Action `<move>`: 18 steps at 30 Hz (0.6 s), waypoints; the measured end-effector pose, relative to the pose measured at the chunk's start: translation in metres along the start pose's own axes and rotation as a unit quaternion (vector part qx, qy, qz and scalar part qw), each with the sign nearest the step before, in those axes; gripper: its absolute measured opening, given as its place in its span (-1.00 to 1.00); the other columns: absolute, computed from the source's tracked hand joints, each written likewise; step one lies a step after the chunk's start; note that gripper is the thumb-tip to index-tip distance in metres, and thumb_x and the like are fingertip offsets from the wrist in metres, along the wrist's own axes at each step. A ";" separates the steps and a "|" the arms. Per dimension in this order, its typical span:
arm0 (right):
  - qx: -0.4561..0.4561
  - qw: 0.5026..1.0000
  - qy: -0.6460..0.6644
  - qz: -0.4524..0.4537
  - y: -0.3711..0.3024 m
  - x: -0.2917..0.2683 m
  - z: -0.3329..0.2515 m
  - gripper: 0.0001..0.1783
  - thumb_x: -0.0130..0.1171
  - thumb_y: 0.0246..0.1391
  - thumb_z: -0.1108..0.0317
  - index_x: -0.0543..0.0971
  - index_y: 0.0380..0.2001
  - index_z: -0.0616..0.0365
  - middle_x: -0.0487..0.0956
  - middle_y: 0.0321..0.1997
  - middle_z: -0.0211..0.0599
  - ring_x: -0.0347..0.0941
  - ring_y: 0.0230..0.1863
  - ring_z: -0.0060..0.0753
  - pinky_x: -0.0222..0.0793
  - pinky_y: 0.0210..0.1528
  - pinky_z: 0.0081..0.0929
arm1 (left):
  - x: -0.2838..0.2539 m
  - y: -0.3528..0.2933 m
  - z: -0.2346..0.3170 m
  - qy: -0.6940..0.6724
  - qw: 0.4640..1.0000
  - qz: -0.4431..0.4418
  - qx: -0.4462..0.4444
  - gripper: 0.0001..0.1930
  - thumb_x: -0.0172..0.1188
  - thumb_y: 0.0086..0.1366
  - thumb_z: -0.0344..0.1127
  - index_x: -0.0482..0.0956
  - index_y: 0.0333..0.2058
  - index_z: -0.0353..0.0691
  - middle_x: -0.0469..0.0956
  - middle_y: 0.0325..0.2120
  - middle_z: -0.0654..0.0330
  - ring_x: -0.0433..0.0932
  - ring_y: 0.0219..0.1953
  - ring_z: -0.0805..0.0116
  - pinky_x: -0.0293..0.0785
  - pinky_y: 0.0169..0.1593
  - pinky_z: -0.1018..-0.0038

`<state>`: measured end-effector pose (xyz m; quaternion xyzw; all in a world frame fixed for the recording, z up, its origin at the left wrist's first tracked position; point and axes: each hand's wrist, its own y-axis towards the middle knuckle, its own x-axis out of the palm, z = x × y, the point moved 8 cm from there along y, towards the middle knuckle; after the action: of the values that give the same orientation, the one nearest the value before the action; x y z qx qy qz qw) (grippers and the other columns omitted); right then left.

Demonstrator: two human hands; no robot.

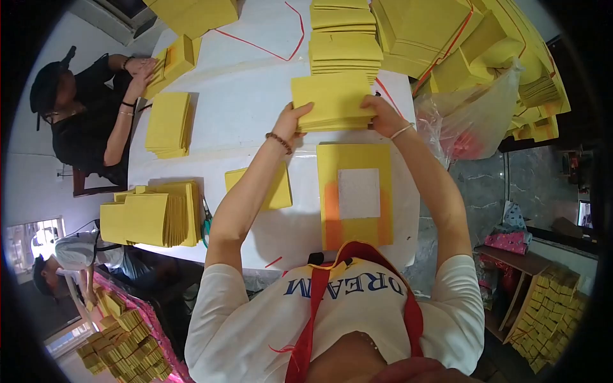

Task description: Stacking and organizing sheets of yellow joss paper with silver foil inserts at a workstation.

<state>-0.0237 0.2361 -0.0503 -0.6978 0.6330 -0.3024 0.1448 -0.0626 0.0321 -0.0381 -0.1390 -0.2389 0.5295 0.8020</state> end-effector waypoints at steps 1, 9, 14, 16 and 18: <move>0.003 0.999 0.033 0.019 -0.012 -0.004 -0.005 -0.54 0.04 -0.06 0.05 0.38 -0.07 -0.04 0.45 -0.16 -0.40 0.36 -0.15 -0.47 0.28 -0.16 -0.39 | 0.009 0.007 -0.002 0.007 1.000 -0.011 -0.002 -0.58 0.12 0.14 -0.11 0.35 -0.09 -0.22 0.51 -0.26 0.20 0.50 -0.30 0.40 0.37 -0.28 0.46; -0.062 0.987 0.126 0.072 0.015 -0.032 -0.016 -0.59 -0.02 0.05 0.05 0.39 -0.10 0.05 0.46 -0.15 -0.37 0.38 -0.14 -0.43 0.28 -0.12 -0.36 | 0.029 0.077 -0.005 -0.081 0.995 0.041 0.033 -0.57 0.17 0.07 -0.27 0.29 -0.16 -0.43 0.46 -0.29 0.00 0.50 -0.31 0.24 0.43 -0.27 0.37; -0.056 0.989 0.122 0.057 0.025 -0.022 -0.023 -0.58 -0.03 0.08 0.09 0.37 -0.06 0.10 0.46 -0.12 -0.35 0.38 -0.10 -0.42 0.31 -0.09 -0.35 | 0.011 0.096 -0.013 -0.079 0.996 0.045 0.021 -0.64 0.09 0.12 -0.27 0.36 -0.17 -0.39 0.49 -0.28 0.06 0.50 -0.30 0.28 0.41 -0.24 0.40; -0.053 0.988 0.138 0.051 0.027 -0.025 -0.022 -0.59 0.00 0.06 0.11 0.38 -0.06 0.07 0.46 -0.11 -0.37 0.38 -0.08 -0.43 0.30 -0.08 -0.34 | 0.013 0.100 -0.010 -0.061 0.996 0.056 0.018 -0.71 0.02 0.18 -0.27 0.43 -0.19 -0.34 0.52 -0.29 0.12 0.51 -0.27 0.31 0.40 -0.21 0.41; -0.055 0.986 0.150 0.041 0.029 -0.021 -0.023 -0.59 0.04 0.03 0.12 0.39 -0.06 0.03 0.46 -0.10 -0.40 0.37 -0.07 -0.44 0.29 -0.07 -0.34 | 0.016 0.091 -0.010 -0.057 0.996 0.060 0.034 -0.71 0.03 0.18 -0.27 0.43 -0.18 -0.35 0.53 -0.29 0.12 0.52 -0.28 0.32 0.40 -0.20 0.42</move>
<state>-0.0609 0.2565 -0.0546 -0.6250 0.6911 -0.3624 0.0222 -0.1235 0.0832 -0.0867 -0.0949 -0.2573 0.5917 0.7581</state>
